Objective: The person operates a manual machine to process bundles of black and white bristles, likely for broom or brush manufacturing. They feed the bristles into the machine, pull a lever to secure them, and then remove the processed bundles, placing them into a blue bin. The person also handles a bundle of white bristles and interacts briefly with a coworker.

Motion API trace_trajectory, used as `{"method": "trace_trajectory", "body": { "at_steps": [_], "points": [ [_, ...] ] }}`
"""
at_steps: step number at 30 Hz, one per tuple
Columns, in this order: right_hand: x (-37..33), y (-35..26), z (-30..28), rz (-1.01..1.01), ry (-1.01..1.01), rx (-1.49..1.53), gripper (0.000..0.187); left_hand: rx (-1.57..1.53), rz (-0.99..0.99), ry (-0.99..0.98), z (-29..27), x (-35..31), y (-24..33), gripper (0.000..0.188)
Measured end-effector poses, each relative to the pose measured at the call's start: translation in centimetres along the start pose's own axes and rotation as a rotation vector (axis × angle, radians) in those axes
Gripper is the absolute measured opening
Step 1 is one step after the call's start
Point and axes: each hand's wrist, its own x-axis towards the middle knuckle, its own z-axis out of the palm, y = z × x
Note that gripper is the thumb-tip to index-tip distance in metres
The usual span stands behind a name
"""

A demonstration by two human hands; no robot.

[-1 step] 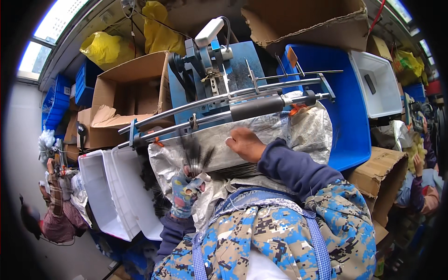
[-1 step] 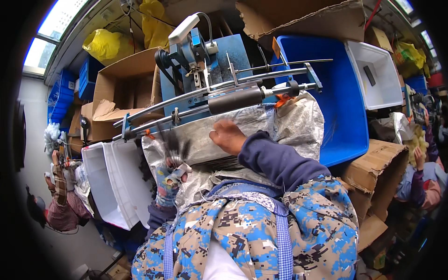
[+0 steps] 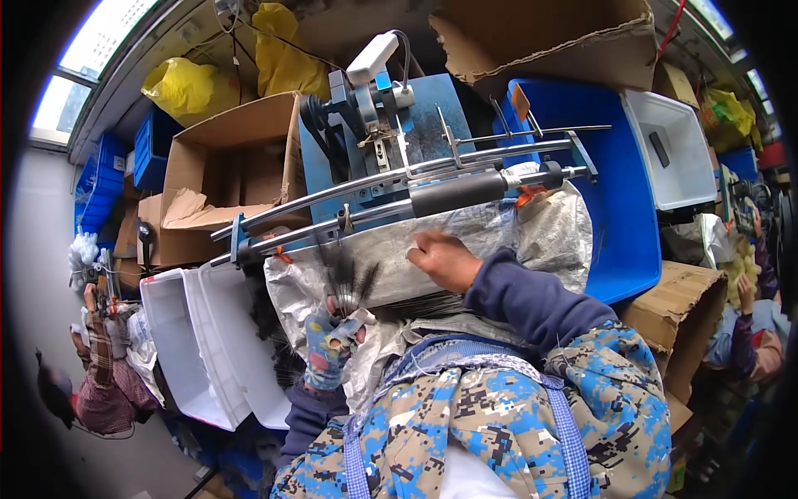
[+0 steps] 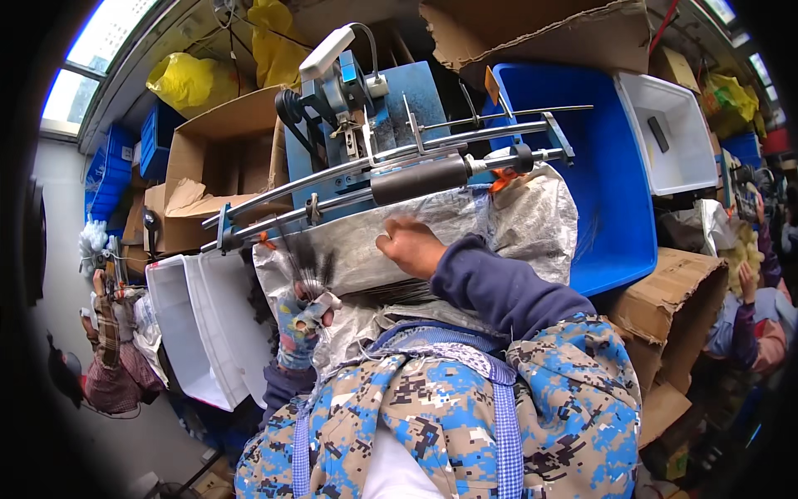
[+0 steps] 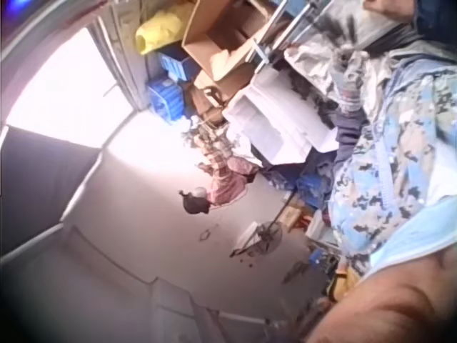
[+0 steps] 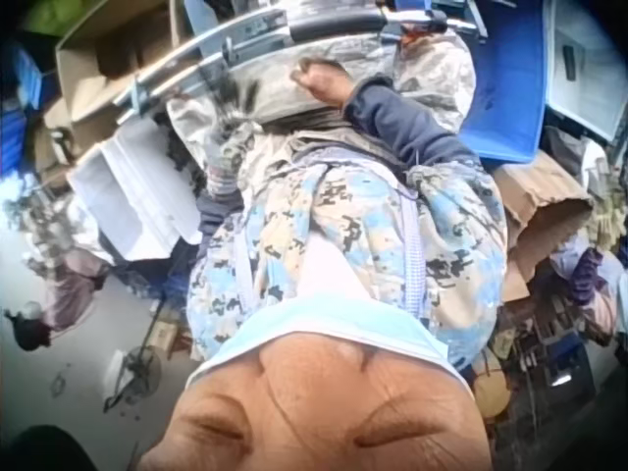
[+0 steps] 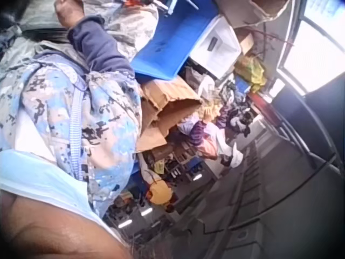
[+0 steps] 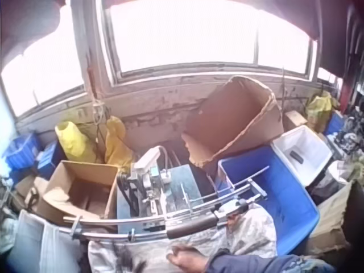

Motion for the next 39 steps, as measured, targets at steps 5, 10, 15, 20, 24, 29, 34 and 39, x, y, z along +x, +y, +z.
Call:
{"method": "trace_trajectory", "body": {
  "at_steps": [5,10,15,20,24,29,34,39],
  "points": [
    [-0.2,-0.9,-9.5,0.057,0.145,0.049,0.017,-0.127,-0.013,0.029,1.4,0.6,1.4,0.011],
    [8.3,5.2,-11.4,0.228,0.266,-0.221,0.015,-0.093,-0.030,-0.040,2.7,1.7,2.2,0.008],
    [11.9,7.7,-11.4,0.281,0.165,-0.525,0.013,-0.129,-0.056,-0.015,3.0,1.6,3.2,0.008],
    [11.8,7.8,-10.1,0.295,0.183,-0.490,0.012,-0.291,0.057,0.029,2.6,1.0,2.0,0.005],
    [11.5,7.8,-10.1,0.290,0.198,-0.484,0.011,-0.324,0.045,-0.003,3.1,1.2,2.3,0.007],
    [11.6,7.8,-10.2,0.258,0.173,-0.481,0.010,-0.301,0.044,-0.017,3.2,1.3,2.0,0.013],
    [11.7,8.1,-10.1,0.286,0.159,-0.450,0.012,-0.369,0.016,-0.051,3.0,1.6,1.7,0.013],
    [11.4,8.0,-9.9,0.254,0.185,-0.414,0.012,-0.363,0.052,-0.023,3.2,1.1,1.7,0.013]
  ]
}}
